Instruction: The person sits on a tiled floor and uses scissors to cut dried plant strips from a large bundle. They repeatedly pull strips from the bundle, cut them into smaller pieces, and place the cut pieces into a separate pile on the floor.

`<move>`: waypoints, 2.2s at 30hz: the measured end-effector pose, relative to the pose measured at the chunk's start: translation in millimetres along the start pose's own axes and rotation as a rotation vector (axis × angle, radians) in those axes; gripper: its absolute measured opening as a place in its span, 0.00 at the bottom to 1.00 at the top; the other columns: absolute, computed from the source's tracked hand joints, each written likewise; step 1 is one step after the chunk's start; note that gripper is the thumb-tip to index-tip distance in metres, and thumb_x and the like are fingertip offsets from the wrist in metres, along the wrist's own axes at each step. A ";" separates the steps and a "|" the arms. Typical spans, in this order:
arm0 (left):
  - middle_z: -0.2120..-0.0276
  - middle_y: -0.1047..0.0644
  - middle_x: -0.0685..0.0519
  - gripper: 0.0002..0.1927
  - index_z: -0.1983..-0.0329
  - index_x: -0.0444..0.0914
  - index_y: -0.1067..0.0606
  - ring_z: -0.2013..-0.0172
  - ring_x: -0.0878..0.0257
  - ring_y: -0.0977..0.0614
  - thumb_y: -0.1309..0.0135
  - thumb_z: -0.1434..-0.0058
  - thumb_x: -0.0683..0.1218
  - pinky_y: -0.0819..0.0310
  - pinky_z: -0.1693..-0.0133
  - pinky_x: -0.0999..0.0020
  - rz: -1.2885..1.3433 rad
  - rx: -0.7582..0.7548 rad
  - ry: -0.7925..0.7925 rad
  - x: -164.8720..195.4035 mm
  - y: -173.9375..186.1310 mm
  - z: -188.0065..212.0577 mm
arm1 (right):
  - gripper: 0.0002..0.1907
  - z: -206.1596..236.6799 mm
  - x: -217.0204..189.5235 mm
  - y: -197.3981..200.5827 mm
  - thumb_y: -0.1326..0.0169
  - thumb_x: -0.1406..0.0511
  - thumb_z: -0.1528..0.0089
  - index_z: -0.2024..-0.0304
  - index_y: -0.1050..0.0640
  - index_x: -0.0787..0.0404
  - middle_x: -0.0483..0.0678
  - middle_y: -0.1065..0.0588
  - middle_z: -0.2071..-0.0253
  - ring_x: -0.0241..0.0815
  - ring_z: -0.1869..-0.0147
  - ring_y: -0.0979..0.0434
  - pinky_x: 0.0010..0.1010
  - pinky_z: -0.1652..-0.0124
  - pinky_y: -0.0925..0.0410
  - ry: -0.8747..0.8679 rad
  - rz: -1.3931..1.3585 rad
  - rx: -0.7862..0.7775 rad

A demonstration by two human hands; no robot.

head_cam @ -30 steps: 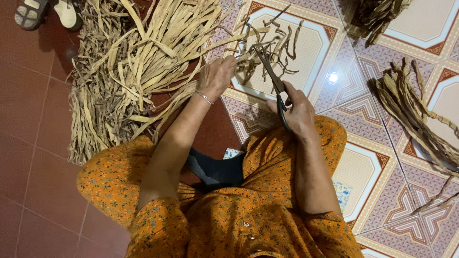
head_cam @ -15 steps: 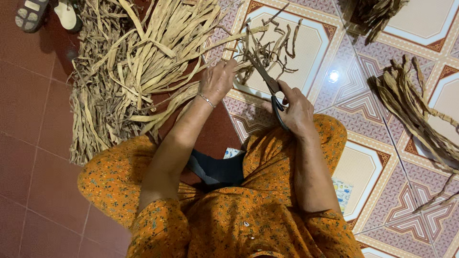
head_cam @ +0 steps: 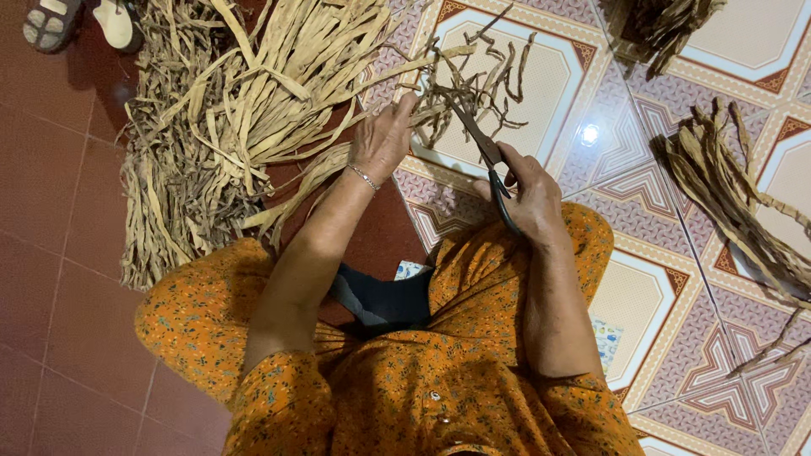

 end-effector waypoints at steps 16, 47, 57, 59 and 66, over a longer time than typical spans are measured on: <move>0.75 0.24 0.47 0.15 0.45 0.35 0.29 0.81 0.65 0.26 0.48 0.35 0.37 0.32 0.85 0.71 -0.055 0.075 -0.072 -6.2 -2.7 -0.5 | 0.40 -2.3 5.0 3.7 0.32 0.48 0.46 0.36 0.24 0.56 0.52 0.20 0.55 0.45 0.58 0.23 0.38 0.56 0.29 0.020 -0.101 -0.083; 0.81 0.28 0.61 0.13 0.48 0.43 0.20 0.82 0.72 0.30 0.48 0.29 0.52 0.36 0.82 0.73 0.579 -0.166 0.362 -32.6 34.7 1.0 | 0.42 -15.8 10.0 -14.0 0.64 0.38 0.31 0.36 0.28 0.65 0.38 0.35 0.80 0.29 0.78 0.38 0.22 0.78 0.44 -0.154 -0.714 -0.116; 0.65 0.17 0.53 0.11 0.49 0.40 0.17 0.63 0.64 0.19 0.41 0.30 0.49 0.24 0.59 0.67 0.630 -0.071 0.220 -52.9 68.8 7.7 | 0.47 -2.7 -22.0 -10.3 0.66 0.33 0.35 0.38 0.27 0.65 0.40 0.35 0.78 0.31 0.78 0.39 0.23 0.79 0.46 -0.097 -0.832 -0.446; 0.65 0.16 0.52 0.11 0.49 0.42 0.17 0.64 0.63 0.18 0.42 0.31 0.50 0.23 0.59 0.67 0.601 -0.051 0.248 -58.9 66.1 9.4 | 0.48 0.2 -22.3 -7.4 0.64 0.31 0.36 0.34 0.29 0.62 0.39 0.37 0.77 0.29 0.77 0.41 0.22 0.77 0.47 -0.041 -0.863 -0.422; 0.63 0.15 0.54 0.10 0.50 0.46 0.17 0.64 0.68 0.17 0.42 0.31 0.51 0.19 0.61 0.67 0.591 -0.104 0.304 -55.5 67.7 11.6 | 0.48 7.7 -13.3 -15.5 0.62 0.29 0.39 0.46 0.27 0.65 0.40 0.34 0.76 0.31 0.78 0.40 0.24 0.78 0.47 -0.080 -0.898 -0.525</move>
Point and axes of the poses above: each hand's wrist, its own z-axis away from the middle knuckle, its own y-axis out of the back of the hand, x = y × z, the point moved 4 cm from there along -z, towards the middle knuckle
